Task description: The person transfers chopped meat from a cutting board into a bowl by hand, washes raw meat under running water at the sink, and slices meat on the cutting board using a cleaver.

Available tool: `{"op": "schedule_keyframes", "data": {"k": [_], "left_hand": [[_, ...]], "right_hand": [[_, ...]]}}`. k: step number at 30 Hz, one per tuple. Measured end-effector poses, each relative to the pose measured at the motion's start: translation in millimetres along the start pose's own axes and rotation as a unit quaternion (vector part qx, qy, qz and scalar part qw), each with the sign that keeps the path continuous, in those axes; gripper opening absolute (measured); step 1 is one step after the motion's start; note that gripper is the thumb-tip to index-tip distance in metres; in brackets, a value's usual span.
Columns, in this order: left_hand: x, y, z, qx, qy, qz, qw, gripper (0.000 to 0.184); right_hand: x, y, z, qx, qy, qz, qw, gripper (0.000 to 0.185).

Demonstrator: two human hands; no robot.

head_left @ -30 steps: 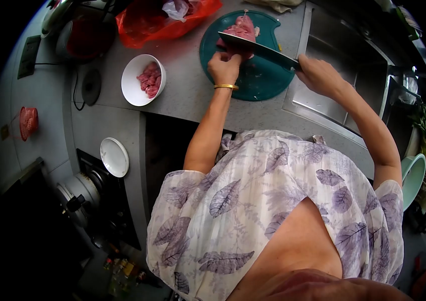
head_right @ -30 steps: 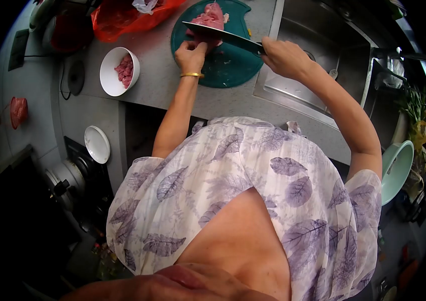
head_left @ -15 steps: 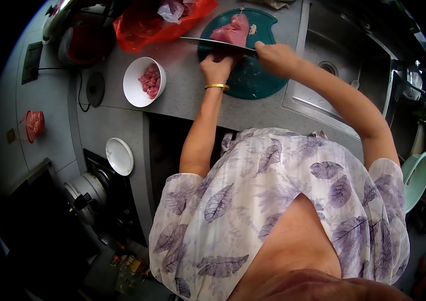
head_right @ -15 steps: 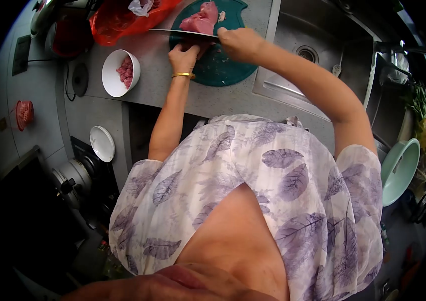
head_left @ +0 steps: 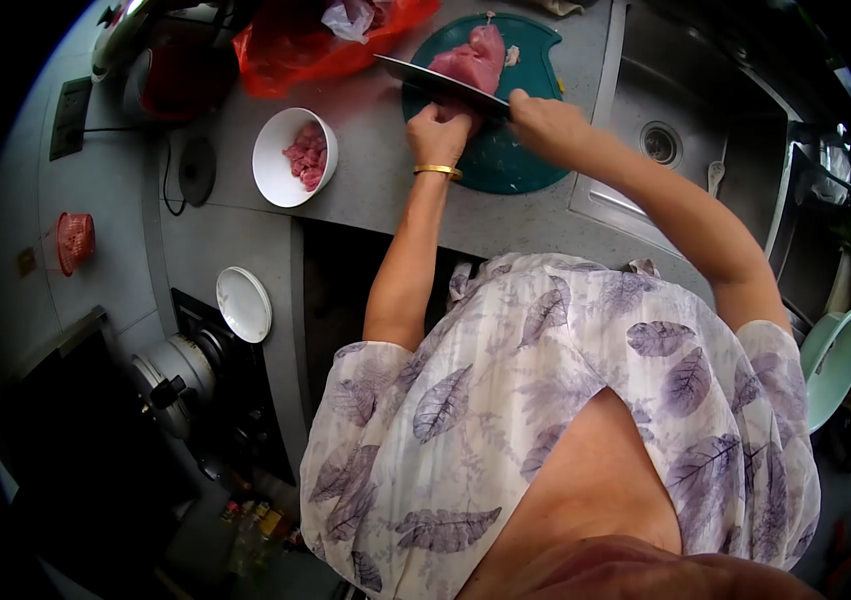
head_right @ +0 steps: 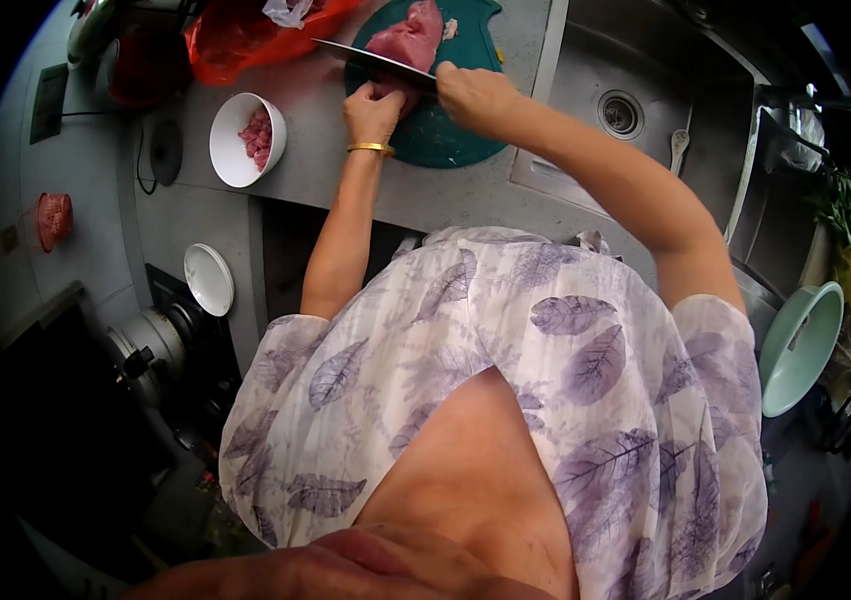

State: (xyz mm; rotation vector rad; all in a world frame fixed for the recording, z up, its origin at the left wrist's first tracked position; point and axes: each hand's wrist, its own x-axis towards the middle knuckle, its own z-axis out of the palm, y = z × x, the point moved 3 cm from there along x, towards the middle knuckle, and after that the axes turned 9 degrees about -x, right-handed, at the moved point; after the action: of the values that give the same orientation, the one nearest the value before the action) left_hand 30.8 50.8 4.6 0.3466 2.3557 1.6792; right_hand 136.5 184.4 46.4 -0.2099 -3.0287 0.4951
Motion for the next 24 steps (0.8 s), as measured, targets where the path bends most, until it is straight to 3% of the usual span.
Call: {"op": "schedule_keyframes", "data": {"k": [5,7,11,19,21,24], "left_hand": [[11,-10,-5,-0.062,0.011,-0.042,0.997,0.018],[21,-35,-11,-0.127,0.012,-0.062,0.990,0.007],[32,-44,-26,-0.300,-0.054,-0.196,0.932,0.005],[18,-50,-44,-0.428,-0.103,-0.285,0.851,0.007],[16,-36,-44,-0.465,-0.103,-0.290,0.830,0.009],[16,-32,-41,-0.523,-0.112,-0.289,0.794,0.028]], "right_hand": [[12,0,12,0.002,0.016,-0.005,1.000,0.016],[-4,8,7,-0.010,0.006,-0.028,1.000,0.016],[-41,31,-14,-0.063,-0.094,0.039,0.993,0.011],[-22,38,-29,-0.085,-0.058,0.066,0.992,0.015],[-21,44,-34,-0.065,-0.056,0.076,0.993,0.019],[-26,45,-51,-0.040,-0.056,0.086,0.994,0.020]]}}
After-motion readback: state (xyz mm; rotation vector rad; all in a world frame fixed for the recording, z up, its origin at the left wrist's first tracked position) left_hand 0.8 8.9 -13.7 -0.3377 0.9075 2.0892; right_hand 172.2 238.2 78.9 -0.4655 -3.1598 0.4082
